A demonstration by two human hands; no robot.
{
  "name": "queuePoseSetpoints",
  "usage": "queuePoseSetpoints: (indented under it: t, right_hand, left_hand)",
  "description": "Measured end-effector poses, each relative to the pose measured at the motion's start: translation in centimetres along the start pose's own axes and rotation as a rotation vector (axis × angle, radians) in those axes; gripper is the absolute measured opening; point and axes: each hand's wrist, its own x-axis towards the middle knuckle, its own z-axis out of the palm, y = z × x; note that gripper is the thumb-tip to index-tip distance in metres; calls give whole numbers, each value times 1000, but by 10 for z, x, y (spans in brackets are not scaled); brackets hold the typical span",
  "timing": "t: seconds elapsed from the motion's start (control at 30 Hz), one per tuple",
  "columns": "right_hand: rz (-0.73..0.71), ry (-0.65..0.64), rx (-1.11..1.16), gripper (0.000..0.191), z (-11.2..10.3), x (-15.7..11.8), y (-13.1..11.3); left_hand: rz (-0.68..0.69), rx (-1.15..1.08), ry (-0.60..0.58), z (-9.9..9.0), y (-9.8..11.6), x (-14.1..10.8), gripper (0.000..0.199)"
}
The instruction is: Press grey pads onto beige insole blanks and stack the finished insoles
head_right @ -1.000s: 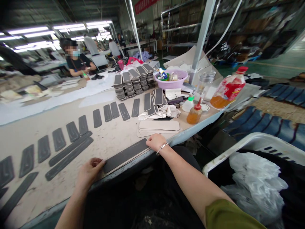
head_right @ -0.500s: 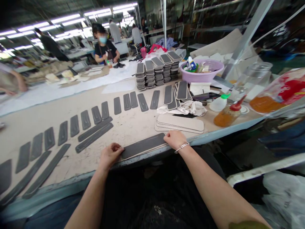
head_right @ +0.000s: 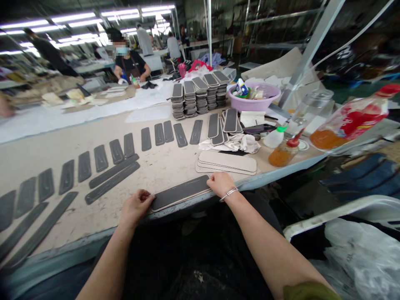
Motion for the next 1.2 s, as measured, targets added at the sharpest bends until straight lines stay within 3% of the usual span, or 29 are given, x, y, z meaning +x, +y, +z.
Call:
queuePoseSetpoints:
  t: [0.57,0.83,1.2]
  right_hand:
    - [12,23,-21,19,1,-3,-3]
    - [-10,37,6,18,2,-3,0]
    - [16,33,-72,20,1,-6,-6]
  left_hand:
    - [-26,33,1,1,-1,1,28]
    - [84,-80,-50,3,-11,1,33]
    - [64,-105,-48,10,-16,4,32]
